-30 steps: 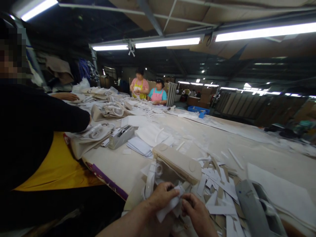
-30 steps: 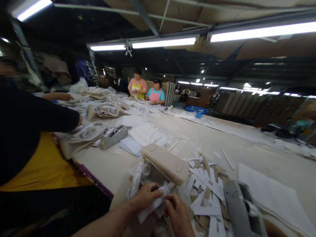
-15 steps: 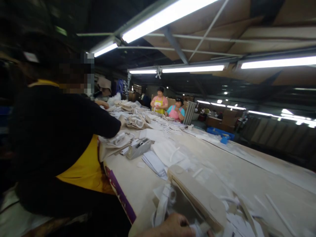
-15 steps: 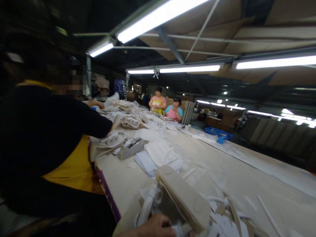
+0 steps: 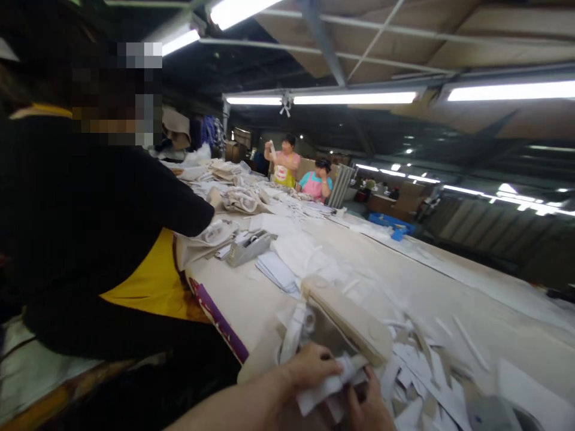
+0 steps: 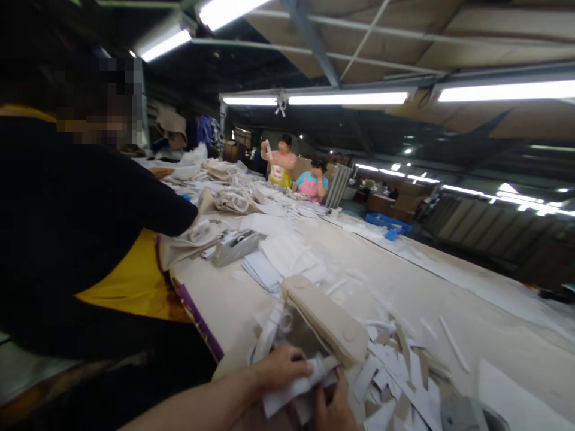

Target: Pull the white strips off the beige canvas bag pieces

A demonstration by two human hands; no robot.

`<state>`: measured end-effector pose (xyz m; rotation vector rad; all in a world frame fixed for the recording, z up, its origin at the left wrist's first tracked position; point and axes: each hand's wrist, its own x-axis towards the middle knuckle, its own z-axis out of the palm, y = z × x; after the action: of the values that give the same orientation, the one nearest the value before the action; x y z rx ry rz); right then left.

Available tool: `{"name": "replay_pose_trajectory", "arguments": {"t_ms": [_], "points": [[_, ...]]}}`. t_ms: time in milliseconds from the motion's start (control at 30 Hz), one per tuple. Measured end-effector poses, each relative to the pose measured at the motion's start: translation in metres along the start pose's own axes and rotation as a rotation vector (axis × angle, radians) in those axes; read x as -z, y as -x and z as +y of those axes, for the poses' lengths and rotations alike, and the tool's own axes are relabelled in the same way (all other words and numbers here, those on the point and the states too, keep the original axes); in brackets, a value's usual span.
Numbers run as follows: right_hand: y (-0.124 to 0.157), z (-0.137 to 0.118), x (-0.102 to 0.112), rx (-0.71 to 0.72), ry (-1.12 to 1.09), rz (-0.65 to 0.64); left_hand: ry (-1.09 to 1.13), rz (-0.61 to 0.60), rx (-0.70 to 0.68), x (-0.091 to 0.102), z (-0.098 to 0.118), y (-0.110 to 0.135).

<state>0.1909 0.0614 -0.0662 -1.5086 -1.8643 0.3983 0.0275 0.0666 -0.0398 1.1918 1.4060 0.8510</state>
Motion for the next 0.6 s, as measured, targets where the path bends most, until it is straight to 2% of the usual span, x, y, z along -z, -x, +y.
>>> {"name": "replay_pose_trajectory", "arguments": {"t_ms": [67, 133, 167, 267, 333, 467, 533, 600], "points": [[0.005, 0.013, -0.002, -0.060, 0.008, 0.015, 0.015, -0.033, 0.001, 0.000, 0.000, -0.002], [0.006, 0.024, -0.003, -0.018, -0.001, 0.070, 0.027, -0.046, 0.003, 0.001, 0.001, -0.002], [0.005, 0.028, -0.003, 0.057, 0.011, 0.122, 0.032, -0.049, 0.003, 0.002, 0.002, -0.002], [0.002, 0.031, 0.004, 0.411, 0.180, 0.316, 0.043, -0.062, -0.005, 0.003, 0.003, -0.001], [-0.002, 0.024, 0.010, 0.574, 0.331, 0.362, 0.036, -0.060, -0.024, 0.003, 0.003, -0.001], [-0.015, 0.003, 0.012, 0.731, 0.483, 0.310, 0.001, -0.025, -0.077, 0.002, 0.002, -0.003], [-0.024, -0.002, 0.004, 0.810, 0.510, 0.366, -0.019, -0.015, -0.100, 0.000, 0.001, -0.003], [-0.033, -0.003, -0.007, 0.838, 0.520, 0.478, -0.058, -0.003, -0.117, 0.000, 0.001, -0.004]]}}
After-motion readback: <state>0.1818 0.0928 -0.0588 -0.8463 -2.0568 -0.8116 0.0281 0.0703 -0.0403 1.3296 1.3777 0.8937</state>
